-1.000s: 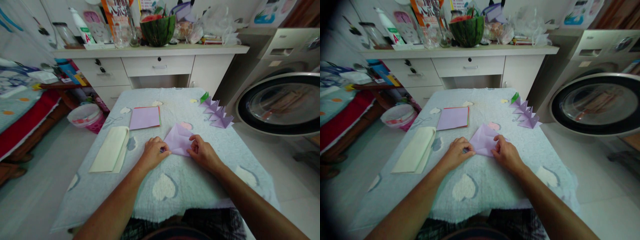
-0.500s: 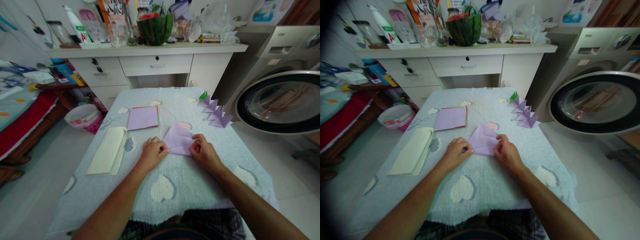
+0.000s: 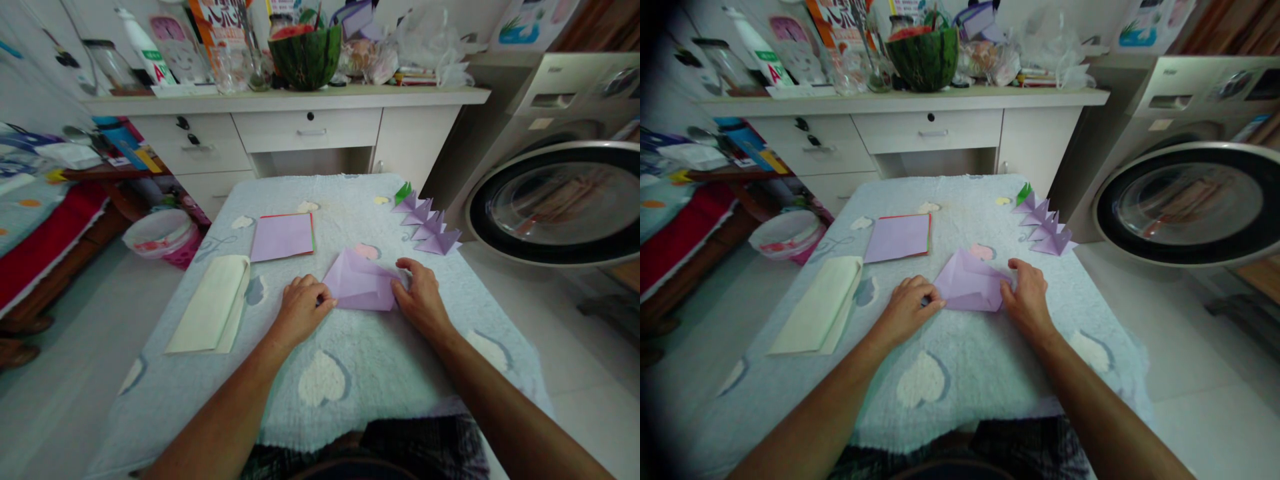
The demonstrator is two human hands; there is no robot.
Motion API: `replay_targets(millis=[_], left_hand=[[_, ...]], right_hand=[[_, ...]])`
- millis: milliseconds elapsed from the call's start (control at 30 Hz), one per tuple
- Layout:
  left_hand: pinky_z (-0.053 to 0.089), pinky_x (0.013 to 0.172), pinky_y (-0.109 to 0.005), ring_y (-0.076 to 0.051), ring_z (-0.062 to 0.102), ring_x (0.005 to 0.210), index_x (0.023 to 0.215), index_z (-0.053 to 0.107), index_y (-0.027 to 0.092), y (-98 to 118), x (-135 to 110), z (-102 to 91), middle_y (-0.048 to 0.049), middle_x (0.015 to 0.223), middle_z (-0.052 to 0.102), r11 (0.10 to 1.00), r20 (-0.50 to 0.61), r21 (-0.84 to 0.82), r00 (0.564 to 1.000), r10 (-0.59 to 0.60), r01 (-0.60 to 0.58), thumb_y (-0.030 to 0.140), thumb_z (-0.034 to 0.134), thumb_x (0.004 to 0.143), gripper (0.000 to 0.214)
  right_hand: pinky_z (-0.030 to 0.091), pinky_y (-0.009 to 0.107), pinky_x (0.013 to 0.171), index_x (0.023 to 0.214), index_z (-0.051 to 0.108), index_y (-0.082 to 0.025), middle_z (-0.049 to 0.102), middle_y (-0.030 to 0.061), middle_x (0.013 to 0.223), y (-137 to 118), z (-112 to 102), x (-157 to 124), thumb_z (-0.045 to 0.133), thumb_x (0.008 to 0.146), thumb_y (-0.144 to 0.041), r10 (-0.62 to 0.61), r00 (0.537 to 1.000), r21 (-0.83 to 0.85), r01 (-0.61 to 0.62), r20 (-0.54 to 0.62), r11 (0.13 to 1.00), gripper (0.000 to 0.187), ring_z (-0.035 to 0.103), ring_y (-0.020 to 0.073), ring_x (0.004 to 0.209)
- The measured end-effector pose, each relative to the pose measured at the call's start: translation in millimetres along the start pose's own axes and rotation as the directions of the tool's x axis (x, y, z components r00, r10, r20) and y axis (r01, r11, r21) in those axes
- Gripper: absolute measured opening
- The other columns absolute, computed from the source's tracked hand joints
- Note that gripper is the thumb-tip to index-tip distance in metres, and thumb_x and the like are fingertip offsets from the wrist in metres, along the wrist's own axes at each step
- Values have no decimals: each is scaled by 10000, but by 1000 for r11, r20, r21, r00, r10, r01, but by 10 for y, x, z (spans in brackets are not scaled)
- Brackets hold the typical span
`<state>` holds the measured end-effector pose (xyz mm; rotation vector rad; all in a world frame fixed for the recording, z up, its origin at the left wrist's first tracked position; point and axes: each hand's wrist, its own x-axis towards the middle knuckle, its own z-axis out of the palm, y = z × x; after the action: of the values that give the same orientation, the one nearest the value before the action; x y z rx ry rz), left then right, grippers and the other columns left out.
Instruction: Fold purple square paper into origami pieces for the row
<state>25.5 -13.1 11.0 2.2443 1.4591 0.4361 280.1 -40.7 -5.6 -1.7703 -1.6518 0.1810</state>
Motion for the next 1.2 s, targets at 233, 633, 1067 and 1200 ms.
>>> replay_targets(millis=[233,633,1067,1200], left_hand=[[378,836,-363,-229,530,936,779,677,232,-1,-22,-40,-20,877,595,999,25,-32,1000,8,-7,335,664,821,112],[393,870,-373,-228,512,955,773,708,237,17,-31,-58,-24,915,578,996,21,-79,999,44,-42,257,745,752,47],[398,856,-365,-219,495,933,761,674,221,33,-45,-73,-18,924,608,987,-7,-95,992,128,-128,251,724,769,59],[389,831,-350,-212,504,900,750,659,219,13,-38,-62,-11,878,636,981,10,-84,984,177,-175,260,708,790,75]], right_hand=[[387,472,915,1183,568,-194,678,74,1020,55,16,21,554,789,-223,32,996,51,-36,87,998,395,544,280,1002],[385,436,871,1026,619,-195,650,78,990,22,3,32,649,750,-282,-31,987,-20,34,155,999,291,546,277,973],[347,381,830,771,635,-216,649,37,799,-25,-38,39,581,749,-167,-93,972,6,93,218,996,76,545,230,864],[365,381,837,784,607,-213,656,31,797,-35,-35,44,567,751,-181,-91,975,51,82,204,995,61,566,223,845]])
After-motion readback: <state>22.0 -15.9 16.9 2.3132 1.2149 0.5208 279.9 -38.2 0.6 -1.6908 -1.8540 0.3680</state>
